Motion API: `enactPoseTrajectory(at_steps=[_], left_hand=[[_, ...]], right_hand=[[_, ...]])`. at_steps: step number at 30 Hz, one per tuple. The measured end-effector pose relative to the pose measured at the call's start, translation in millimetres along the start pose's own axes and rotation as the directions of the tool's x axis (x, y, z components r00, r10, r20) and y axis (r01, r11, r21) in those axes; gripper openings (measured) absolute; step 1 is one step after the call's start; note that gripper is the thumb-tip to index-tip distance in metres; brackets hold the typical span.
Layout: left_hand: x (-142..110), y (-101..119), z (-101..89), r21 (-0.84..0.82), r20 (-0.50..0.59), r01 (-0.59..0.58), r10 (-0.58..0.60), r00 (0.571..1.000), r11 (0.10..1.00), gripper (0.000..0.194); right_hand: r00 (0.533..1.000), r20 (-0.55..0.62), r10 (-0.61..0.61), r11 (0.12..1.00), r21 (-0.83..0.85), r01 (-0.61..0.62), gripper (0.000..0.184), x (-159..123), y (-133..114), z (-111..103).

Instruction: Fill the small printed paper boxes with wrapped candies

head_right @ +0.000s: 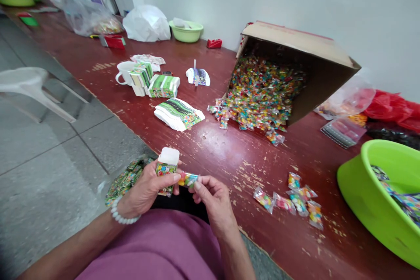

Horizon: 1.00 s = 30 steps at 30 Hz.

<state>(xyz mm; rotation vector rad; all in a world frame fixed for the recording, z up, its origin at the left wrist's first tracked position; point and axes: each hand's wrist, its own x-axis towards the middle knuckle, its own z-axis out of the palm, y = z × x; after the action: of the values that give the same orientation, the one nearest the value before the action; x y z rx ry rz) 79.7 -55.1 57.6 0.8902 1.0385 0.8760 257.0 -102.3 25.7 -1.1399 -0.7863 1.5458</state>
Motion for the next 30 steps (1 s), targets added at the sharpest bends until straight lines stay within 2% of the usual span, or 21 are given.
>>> enactPoseTrajectory(at_steps=[6,11,14,16,17,19,21,23,24,25,26,27,29,30], left_hand=[[0.9,-2.1,2.5,-0.008,0.017,0.007,-0.007,1.0,1.0,0.046],[7.5,-8.4,6.0,0.026,0.028,-0.009,0.008,1.0,1.0,0.039],[12.6,-12.8,3.9,0.066,0.008,0.003,-0.004,1.0,0.998,0.039],[15.5,-15.0,0.7,0.066,-0.009,0.016,-0.015,1.0,0.998,0.04],[16.9,-15.8,-1.3,0.056,-0.007,0.019,-0.019,1.0,0.998,0.041],[19.3,-17.0,-5.7,0.034,0.004,0.027,-0.027,1.0,0.999,0.04],[21.5,-17.7,-10.0,0.019,0.01,0.038,-0.038,0.999,0.999,0.04],[23.2,-18.2,-13.7,0.019,0.006,0.038,-0.038,0.999,0.999,0.039],[23.9,-18.4,-15.2,0.017,0.007,0.034,-0.034,0.999,0.999,0.038],[24.5,-18.7,-16.5,0.013,0.01,0.028,-0.028,1.0,1.0,0.037],[25.0,-18.8,-17.5,0.008,0.011,0.023,-0.023,1.0,1.0,0.036],[25.4,-18.8,-18.5,0.005,0.011,0.021,-0.021,1.0,1.0,0.035],[25.7,-18.1,-20.0,0.005,0.013,0.027,-0.027,1.0,1.0,0.034],[25.5,-17.2,-20.7,0.006,0.008,0.032,-0.032,0.999,0.999,0.033]], right_hand=[[0.999,-0.03,-0.02,0.999,-0.032,0.019,0.028,-3.0,1.5,-4.1],[0.993,-0.12,-0.023,0.995,-0.098,0.012,0.033,-2.6,-3.0,-11.7],[0.978,-0.205,-0.037,0.982,-0.189,-0.002,0.037,-2.6,-10.2,-30.8],[0.944,-0.309,-0.115,0.944,-0.331,0.006,0.038,-5.6,-16.9,-56.5],[0.92,-0.349,-0.178,0.899,-0.438,0.008,0.038,-8.3,-20.8,-73.1],[0.874,-0.395,-0.284,0.749,-0.661,-0.055,0.039,-15.6,-29.6,-109.7],[0.851,-0.38,-0.362,0.528,-0.836,-0.149,0.042,-22.3,-39.1,-142.4],[0.751,-0.33,-0.571,0.264,-0.941,-0.213,0.049,-22.4,-48.2,-160.5],[0.706,-0.283,-0.649,0.181,-0.959,-0.219,0.051,-17.8,-52.1,-162.0],[0.683,-0.235,-0.691,0.136,-0.971,-0.195,0.051,-9.3,-55.5,-158.5],[0.687,-0.201,-0.699,0.139,-0.98,-0.145,0.048,3.6,-58.2,-150.5],[0.713,-0.169,-0.681,0.175,-0.982,-0.066,0.041,20.7,-60.3,-139.3],[0.796,-0.103,-0.597,0.243,-0.968,0.057,0.034,65.2,-63.4,-112.3],[0.837,-0.121,-0.534,0.298,-0.953,0.052,0.032,90.3,-64.5,-98.9]])
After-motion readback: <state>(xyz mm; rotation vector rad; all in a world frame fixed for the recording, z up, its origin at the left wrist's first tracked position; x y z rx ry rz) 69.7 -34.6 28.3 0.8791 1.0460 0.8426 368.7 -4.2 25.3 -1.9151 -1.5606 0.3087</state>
